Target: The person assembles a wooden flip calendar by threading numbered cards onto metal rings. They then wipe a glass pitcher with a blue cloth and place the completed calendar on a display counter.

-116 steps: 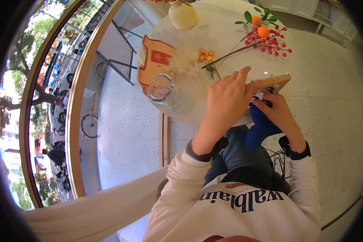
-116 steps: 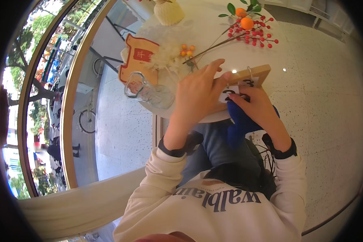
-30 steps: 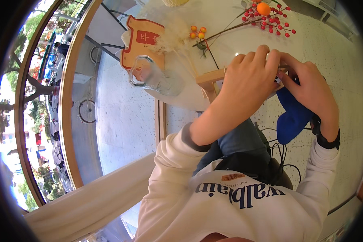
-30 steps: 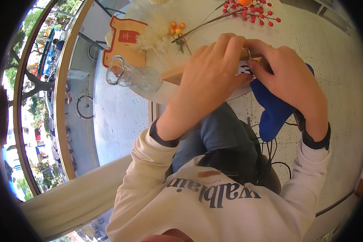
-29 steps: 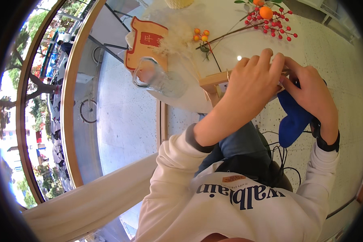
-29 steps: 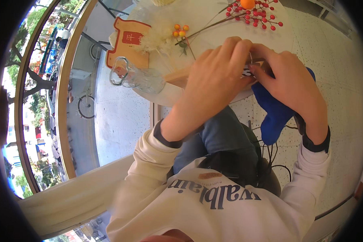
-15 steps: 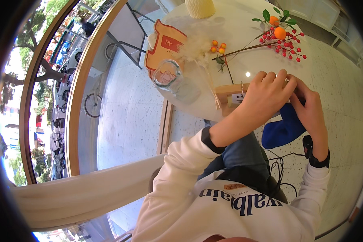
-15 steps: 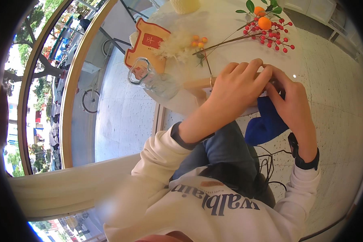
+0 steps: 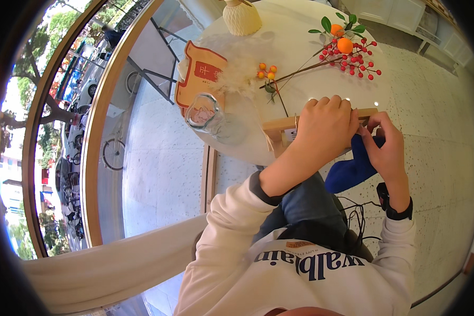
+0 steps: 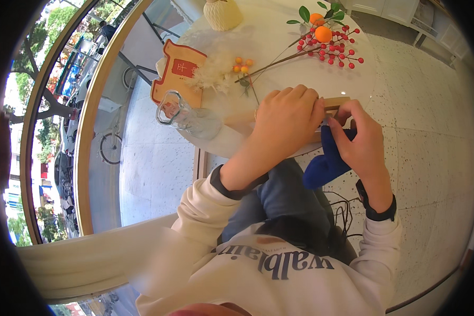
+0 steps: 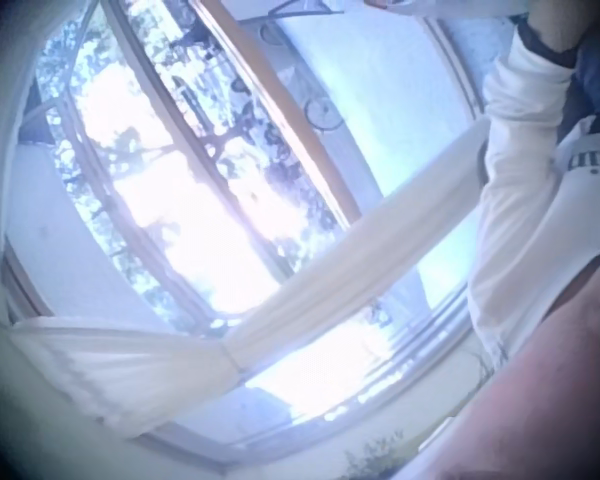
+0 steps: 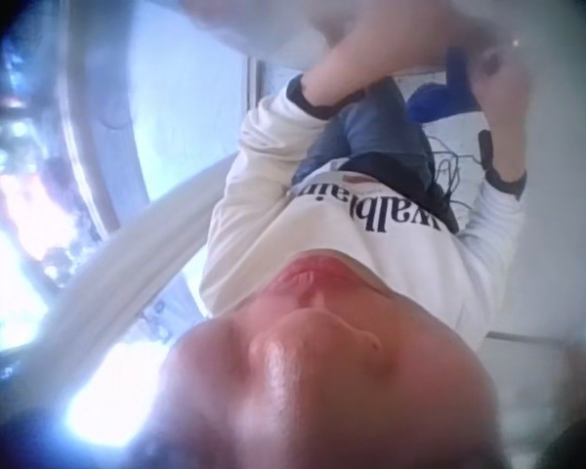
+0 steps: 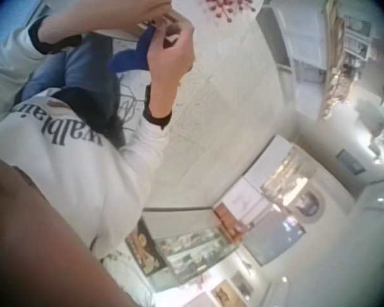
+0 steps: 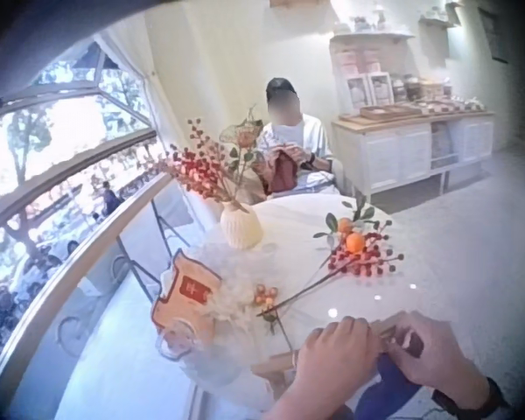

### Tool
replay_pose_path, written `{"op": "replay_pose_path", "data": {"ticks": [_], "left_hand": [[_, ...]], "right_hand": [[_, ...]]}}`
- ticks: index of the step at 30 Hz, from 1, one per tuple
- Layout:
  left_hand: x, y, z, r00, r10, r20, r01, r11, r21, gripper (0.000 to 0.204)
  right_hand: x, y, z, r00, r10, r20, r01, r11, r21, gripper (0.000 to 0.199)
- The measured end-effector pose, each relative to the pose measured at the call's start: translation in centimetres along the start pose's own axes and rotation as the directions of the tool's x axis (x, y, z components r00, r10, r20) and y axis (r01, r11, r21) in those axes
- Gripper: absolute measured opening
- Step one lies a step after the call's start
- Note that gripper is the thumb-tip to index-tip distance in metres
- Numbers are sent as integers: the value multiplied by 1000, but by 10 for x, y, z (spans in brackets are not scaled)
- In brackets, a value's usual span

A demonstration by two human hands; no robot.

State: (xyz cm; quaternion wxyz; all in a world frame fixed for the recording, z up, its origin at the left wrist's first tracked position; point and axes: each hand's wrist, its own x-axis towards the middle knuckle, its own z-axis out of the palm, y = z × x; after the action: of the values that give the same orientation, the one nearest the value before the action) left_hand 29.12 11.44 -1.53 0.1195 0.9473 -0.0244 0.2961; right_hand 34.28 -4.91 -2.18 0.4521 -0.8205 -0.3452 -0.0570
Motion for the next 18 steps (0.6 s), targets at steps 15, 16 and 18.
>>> {"op": "replay_pose_path", "data": {"ticks": [15, 16, 18], "left_hand": [[10, 8, -3, 995, -102, 10, 102, 995, 22, 32], [8, 7, -6, 995, -84, 44, 82, 995, 53, 33], [6, 0, -3, 994, -33, 106, 22, 995, 96, 34]], "right_hand": [[-9, 0, 29, 950, -176, -258, 156, 983, -98, 17], [-9, -3, 28, 946, -201, -253, 175, 977, -122, 15], [-7, -5, 27, 936, -250, -249, 205, 960, -192, 13]]}}
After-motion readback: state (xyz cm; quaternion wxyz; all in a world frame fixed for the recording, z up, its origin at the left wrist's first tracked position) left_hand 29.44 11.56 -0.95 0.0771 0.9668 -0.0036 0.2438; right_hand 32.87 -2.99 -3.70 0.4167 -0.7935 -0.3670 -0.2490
